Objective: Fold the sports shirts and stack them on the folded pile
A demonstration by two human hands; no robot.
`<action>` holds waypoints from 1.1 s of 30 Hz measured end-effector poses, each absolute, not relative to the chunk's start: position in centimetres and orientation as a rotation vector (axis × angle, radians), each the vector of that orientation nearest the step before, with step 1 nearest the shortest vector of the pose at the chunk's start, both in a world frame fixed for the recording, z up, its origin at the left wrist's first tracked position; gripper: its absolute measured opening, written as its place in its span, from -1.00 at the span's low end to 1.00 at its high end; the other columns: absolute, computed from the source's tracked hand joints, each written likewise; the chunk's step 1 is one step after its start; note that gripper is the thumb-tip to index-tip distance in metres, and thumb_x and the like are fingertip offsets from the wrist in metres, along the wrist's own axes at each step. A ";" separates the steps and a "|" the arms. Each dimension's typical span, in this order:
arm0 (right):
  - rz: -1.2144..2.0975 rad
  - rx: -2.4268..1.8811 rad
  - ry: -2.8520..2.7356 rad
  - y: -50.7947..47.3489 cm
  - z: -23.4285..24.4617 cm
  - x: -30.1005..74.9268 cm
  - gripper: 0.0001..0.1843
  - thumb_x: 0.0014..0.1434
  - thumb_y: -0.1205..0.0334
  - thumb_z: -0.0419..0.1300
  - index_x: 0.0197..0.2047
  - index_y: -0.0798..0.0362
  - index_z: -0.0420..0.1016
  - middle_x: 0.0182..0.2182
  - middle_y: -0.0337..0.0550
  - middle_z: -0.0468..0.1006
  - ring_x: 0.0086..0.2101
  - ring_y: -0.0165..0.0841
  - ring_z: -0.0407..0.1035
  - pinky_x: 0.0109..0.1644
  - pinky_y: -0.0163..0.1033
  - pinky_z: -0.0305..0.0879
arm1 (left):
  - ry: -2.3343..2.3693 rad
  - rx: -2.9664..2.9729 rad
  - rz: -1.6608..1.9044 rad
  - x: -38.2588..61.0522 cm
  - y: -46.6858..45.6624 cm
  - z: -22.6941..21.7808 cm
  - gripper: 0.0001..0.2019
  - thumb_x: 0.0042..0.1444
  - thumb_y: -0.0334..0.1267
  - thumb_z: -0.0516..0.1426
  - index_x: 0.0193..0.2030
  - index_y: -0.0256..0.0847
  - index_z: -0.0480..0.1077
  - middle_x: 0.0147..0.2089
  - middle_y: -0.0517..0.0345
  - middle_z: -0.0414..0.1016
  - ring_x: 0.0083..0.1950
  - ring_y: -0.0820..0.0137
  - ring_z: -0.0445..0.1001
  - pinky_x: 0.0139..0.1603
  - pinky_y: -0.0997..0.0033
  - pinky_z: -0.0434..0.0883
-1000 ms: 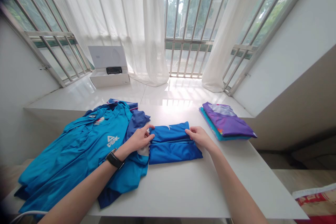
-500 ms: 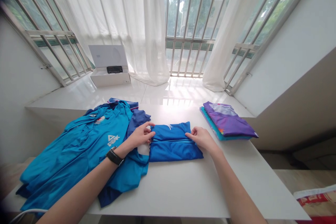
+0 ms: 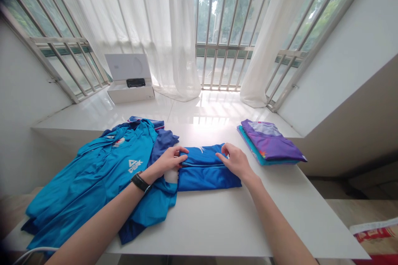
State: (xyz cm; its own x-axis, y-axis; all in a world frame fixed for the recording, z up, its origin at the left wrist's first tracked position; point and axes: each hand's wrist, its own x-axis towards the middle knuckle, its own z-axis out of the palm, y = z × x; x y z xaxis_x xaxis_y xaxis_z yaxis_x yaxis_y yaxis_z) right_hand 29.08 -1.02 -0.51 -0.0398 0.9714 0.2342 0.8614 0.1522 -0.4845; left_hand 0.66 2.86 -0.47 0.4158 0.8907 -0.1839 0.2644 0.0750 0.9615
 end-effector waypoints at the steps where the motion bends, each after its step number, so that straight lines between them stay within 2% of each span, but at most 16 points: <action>1: 0.267 -1.660 -1.966 -1.1 -0.4 28.3 -0.76 0.23 -0.01 0.18 -0.31 -0.02 0.36 -0.35 -0.19 0.51 -0.33 -0.29 0.40 -0.24 -0.21 0.29 | 1.079 1.404 0.670 0.7 2.8 -0.5 -0.71 0.09 -0.20 0.28 -0.07 -0.27 0.47 -0.40 0.23 0.41 -0.44 0.44 0.52 -0.44 0.49 0.48; 3: 0.250 -1.516 -2.055 -1.3 -0.5 26.7 -0.75 0.25 -0.02 0.19 -0.18 -0.02 0.41 -0.20 -0.11 0.53 -0.18 -0.23 0.42 -0.08 -0.15 0.34 | 1.042 1.286 0.714 0.9 2.7 -0.5 -0.68 0.08 -0.21 0.31 -0.05 -0.26 0.44 -0.34 0.19 0.46 -0.37 0.38 0.59 -0.38 0.46 0.51; 5: 0.234 -1.439 -2.150 -1.5 -0.9 25.5 -0.67 0.19 -0.02 0.26 -0.06 -0.03 0.42 -0.08 -0.06 0.52 -0.07 -0.17 0.41 0.03 -0.08 0.34 | 0.998 1.197 0.747 1.0 2.6 -0.6 -0.65 0.07 -0.21 0.33 -0.05 -0.27 0.41 -0.30 0.14 0.50 -0.30 0.33 0.62 -0.32 0.43 0.54; 7: 0.213 -1.420 -2.207 -1.6 -1.3 24.8 -0.59 0.14 0.00 0.32 0.00 -0.04 0.42 -0.04 -0.03 0.52 -0.04 -0.13 0.39 0.08 -0.02 0.34 | 0.953 1.137 0.765 1.0 2.6 -0.7 -0.62 0.06 -0.20 0.35 -0.04 -0.28 0.40 -0.26 0.08 0.53 -0.25 0.30 0.63 -0.27 0.40 0.55; 9: 0.180 -1.429 -2.229 -1.5 -1.6 24.6 -0.60 0.14 0.06 0.32 0.02 -0.03 0.42 -0.03 -0.03 0.52 -0.04 -0.12 0.39 0.08 0.00 0.33 | 0.920 1.098 0.776 0.9 2.6 -0.7 -0.59 0.04 -0.18 0.37 -0.04 -0.29 0.39 -0.24 0.04 0.55 -0.23 0.30 0.63 -0.23 0.37 0.56; 13: 0.140 -1.428 -2.318 -1.2 -1.5 25.6 -0.76 0.17 0.33 0.20 -0.07 -0.03 0.44 -0.11 -0.08 0.54 -0.11 -0.18 0.41 0.00 -0.06 0.34 | 0.898 1.105 0.770 0.7 2.8 -0.9 -0.59 0.04 -0.15 0.37 -0.05 -0.28 0.39 -0.23 0.04 0.55 -0.22 0.31 0.62 -0.20 0.33 0.56; 17: 0.141 -1.461 -2.376 -1.0 -0.8 27.9 -0.71 0.09 0.49 0.11 -0.15 -0.02 0.42 -0.18 -0.11 0.53 -0.15 -0.21 0.40 -0.01 -0.10 0.33 | 1.016 1.379 0.793 0.4 3.3 -1.6 -0.71 0.07 -0.18 0.29 -0.10 -0.26 0.46 -0.38 0.18 0.48 -0.36 0.40 0.53 -0.35 0.42 0.48; 20: 0.125 -1.520 -2.371 -1.0 -0.6 29.4 -0.69 0.02 0.53 0.10 -0.21 -0.01 0.39 -0.20 -0.11 0.51 -0.15 -0.20 0.39 -0.03 -0.11 0.32 | 1.153 1.711 0.837 0.3 3.5 -1.9 -0.81 0.08 -0.22 0.22 -0.21 -0.27 0.52 -0.51 0.27 0.39 -0.45 0.45 0.39 -0.42 0.48 0.34; 23: 0.116 -1.527 -2.388 -1.0 -0.6 30.0 -0.70 -0.02 0.54 0.10 -0.26 -0.01 0.37 -0.23 -0.12 0.50 -0.16 -0.22 0.38 -0.06 -0.15 0.31 | 1.231 1.889 0.844 0.1 3.5 -1.7 -0.84 0.09 -0.22 0.19 -0.28 -0.25 0.53 -0.52 0.27 0.39 -0.46 0.45 0.35 -0.41 0.47 0.27; 29: 0.019 -1.636 -2.326 -0.8 -1.2 29.1 -0.67 -0.04 0.57 0.05 -0.26 -0.02 0.37 -0.23 -0.17 0.46 -0.28 -0.34 0.38 -0.25 -0.31 0.25 | 1.221 2.044 0.790 -0.5 3.2 -1.4 -0.88 0.12 -0.22 0.17 -0.34 -0.22 0.47 -0.53 0.26 0.43 -0.48 0.42 0.39 -0.40 0.46 0.26; 33: -0.148 -1.713 -2.281 -0.5 -2.0 28.4 -0.66 0.04 0.58 0.02 -0.23 -0.01 0.42 -0.16 -0.12 0.47 -0.28 -0.35 0.37 -0.38 -0.35 0.14 | 1.193 1.952 0.743 -0.6 3.0 -1.4 -0.89 0.19 -0.21 0.11 -0.26 -0.18 0.38 -0.56 0.29 0.43 -0.53 0.39 0.46 -0.40 0.45 0.32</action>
State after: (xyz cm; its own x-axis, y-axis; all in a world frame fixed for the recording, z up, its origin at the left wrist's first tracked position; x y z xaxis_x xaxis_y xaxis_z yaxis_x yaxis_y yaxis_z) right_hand 28.45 -0.52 -2.03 -0.2550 0.9239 0.2853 0.9530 0.2901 -0.0874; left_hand -0.57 3.04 -1.38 0.4053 0.9083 0.1035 0.4935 -0.3127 0.8116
